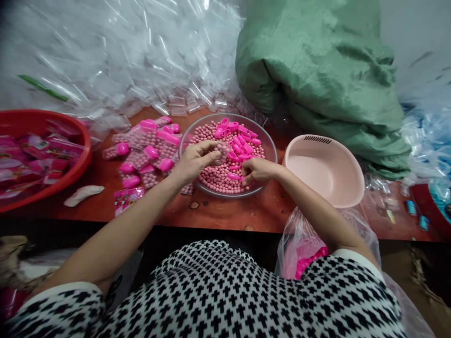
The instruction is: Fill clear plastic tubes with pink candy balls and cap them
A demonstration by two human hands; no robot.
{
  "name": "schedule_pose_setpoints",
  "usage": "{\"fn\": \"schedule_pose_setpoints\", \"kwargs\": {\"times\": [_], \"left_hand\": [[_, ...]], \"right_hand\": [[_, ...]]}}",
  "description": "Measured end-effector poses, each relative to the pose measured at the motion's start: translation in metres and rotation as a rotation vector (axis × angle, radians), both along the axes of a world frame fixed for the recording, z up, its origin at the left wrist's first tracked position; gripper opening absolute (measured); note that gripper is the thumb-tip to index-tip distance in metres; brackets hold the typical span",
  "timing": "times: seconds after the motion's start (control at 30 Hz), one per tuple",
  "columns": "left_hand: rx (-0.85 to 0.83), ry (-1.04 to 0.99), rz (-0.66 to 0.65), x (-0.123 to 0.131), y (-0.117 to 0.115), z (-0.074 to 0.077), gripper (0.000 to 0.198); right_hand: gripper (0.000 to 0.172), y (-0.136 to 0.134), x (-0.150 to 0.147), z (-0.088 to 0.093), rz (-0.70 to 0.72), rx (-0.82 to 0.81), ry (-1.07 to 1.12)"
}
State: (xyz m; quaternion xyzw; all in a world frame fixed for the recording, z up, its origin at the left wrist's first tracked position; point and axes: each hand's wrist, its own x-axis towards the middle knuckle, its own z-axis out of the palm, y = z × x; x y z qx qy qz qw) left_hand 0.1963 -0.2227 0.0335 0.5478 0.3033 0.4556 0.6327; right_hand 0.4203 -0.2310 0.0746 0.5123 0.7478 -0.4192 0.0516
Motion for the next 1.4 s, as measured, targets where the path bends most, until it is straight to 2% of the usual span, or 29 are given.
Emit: {"fn": "schedule_pose_setpoints", "kwargs": {"times": [0.17, 0.3, 0.37, 0.5, 0.63, 0.73, 0.83, 0.9, 1.0, 1.1, 1.23, 1.4], "left_hand": [[0.082, 0.08, 0.021, 0.003, -0.002, -0.002, 0.029], [0.114, 0.101, -0.015, 0.005, -0.005, 0.001, 0.028], [0.094, 0.066, -0.043, 0.004, -0.005, 0.003, 0.028], [-0.011, -0.047, -0.087, 0.0, -0.004, 0.006, 0.032], [-0.067, -0.085, -0.067, -0.001, -0.003, 0.006, 0.033], [-0.037, -0.076, -0.021, 0.0, -0.004, 0.004, 0.033], [0.039, -0.024, 0.038, 0.0, -0.004, 0.001, 0.032], [0.117, 0.049, 0.089, 0.0, -0.005, 0.0, 0.031], [0.24, 0.162, 0.117, 0.0, -0.006, 0.0, 0.028], [0.26, 0.171, 0.081, 0.001, -0.008, 0.001, 0.027], [0.232, 0.14, 0.087, 0.001, -0.012, -0.001, 0.028], [0.387, 0.177, 0.187, 0.0, -0.016, -0.002, 0.022]], "right_hand": [[0.037, 0.002, 0.008, 0.006, -0.447, 0.226, 0.551], [0.038, 0.002, -0.01, 0.001, -0.546, 0.328, 0.741], [0.043, 0.002, -0.022, -0.004, -0.59, 0.264, 0.852], [0.044, -0.003, -0.039, -0.01, -0.682, 0.018, 1.048], [0.043, -0.008, -0.04, -0.007, -0.722, -0.013, 1.067], [0.05, -0.007, -0.032, -0.002, -0.708, 0.129, 0.942], [0.052, -0.003, -0.022, 0.004, -0.627, 0.467, 0.654], [0.052, -0.001, -0.018, 0.008, -0.567, 0.622, 0.56], [0.055, 0.0, -0.019, 0.013, -0.479, 0.591, 0.676], [0.057, -0.001, -0.027, 0.015, -0.356, 0.467, 0.739], [0.053, -0.003, -0.036, 0.018, -0.308, 0.351, 0.69], [0.05, -0.004, -0.037, 0.025, -0.277, 0.387, 0.578]]}}
